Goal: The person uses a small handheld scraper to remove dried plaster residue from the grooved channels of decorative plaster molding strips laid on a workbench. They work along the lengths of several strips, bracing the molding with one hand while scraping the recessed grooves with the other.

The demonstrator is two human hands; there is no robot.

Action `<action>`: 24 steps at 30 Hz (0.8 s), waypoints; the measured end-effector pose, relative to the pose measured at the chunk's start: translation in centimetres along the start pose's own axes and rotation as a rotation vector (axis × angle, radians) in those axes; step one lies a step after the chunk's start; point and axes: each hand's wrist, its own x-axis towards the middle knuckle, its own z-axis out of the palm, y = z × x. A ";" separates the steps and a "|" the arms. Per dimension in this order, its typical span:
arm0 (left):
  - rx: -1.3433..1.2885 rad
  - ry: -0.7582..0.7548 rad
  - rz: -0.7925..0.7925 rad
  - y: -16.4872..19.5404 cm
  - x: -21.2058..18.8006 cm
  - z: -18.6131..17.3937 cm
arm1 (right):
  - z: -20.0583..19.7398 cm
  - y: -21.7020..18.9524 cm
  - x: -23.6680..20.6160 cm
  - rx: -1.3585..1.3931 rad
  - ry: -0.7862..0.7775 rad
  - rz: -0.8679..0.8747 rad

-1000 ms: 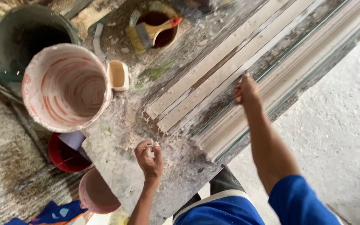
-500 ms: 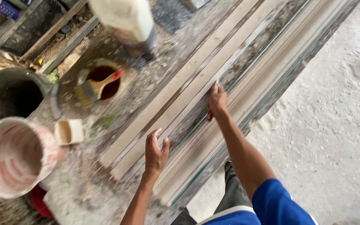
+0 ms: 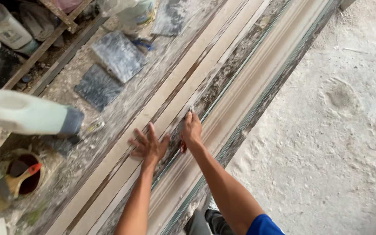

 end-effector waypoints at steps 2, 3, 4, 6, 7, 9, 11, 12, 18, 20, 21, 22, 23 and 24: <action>0.018 0.004 -0.006 0.9 0.3 -0.1 | -2.1 -1.0 6.0 -0.044 0.061 -0.166; 0.027 0.011 -0.010 0.9 0.6 -0.1 | -3.5 -1.8 9.4 0.095 -0.007 0.012; 0.030 0.000 -0.027 0.6 0.7 0.2 | -5.2 -3.1 13.5 0.235 -0.072 0.180; 0.048 -0.010 -0.052 0.0 1.4 0.9 | -8.5 -6.0 21.2 0.219 -0.094 0.074; 0.056 0.002 -0.078 -0.2 1.7 1.2 | -10.0 -7.4 24.9 0.227 -0.076 0.066; 0.063 0.001 -0.076 -0.5 2.2 1.7 | -12.0 -9.2 31.3 0.250 -0.057 0.062; 0.145 0.034 -0.131 -0.1 2.3 1.6 | -12.8 -9.7 35.0 0.231 -0.076 0.068; 0.280 0.064 -0.162 0.4 2.4 1.5 | -12.8 -9.3 35.8 0.218 -0.083 0.064; 0.405 0.237 -0.155 7.6 5.7 -1.7 | -12.0 -3.7 38.6 -0.135 0.305 -0.726; 0.380 0.178 -0.252 10.6 6.6 -2.2 | -13.8 -3.8 42.5 -0.198 0.255 -0.563; 0.368 0.154 -0.297 11.1 5.6 -2.7 | -15.3 -4.8 45.3 -0.234 0.219 -0.479; 0.329 0.176 -0.310 12.2 6.2 -3.3 | -17.1 -6.0 48.4 -0.081 0.105 -0.091; 0.278 0.213 -0.309 14.5 7.7 -2.9 | -18.9 -7.2 51.7 0.083 -0.015 0.278; 0.205 0.265 -0.287 17.2 9.2 -2.2 | -21.0 -8.9 54.8 -0.066 0.004 0.137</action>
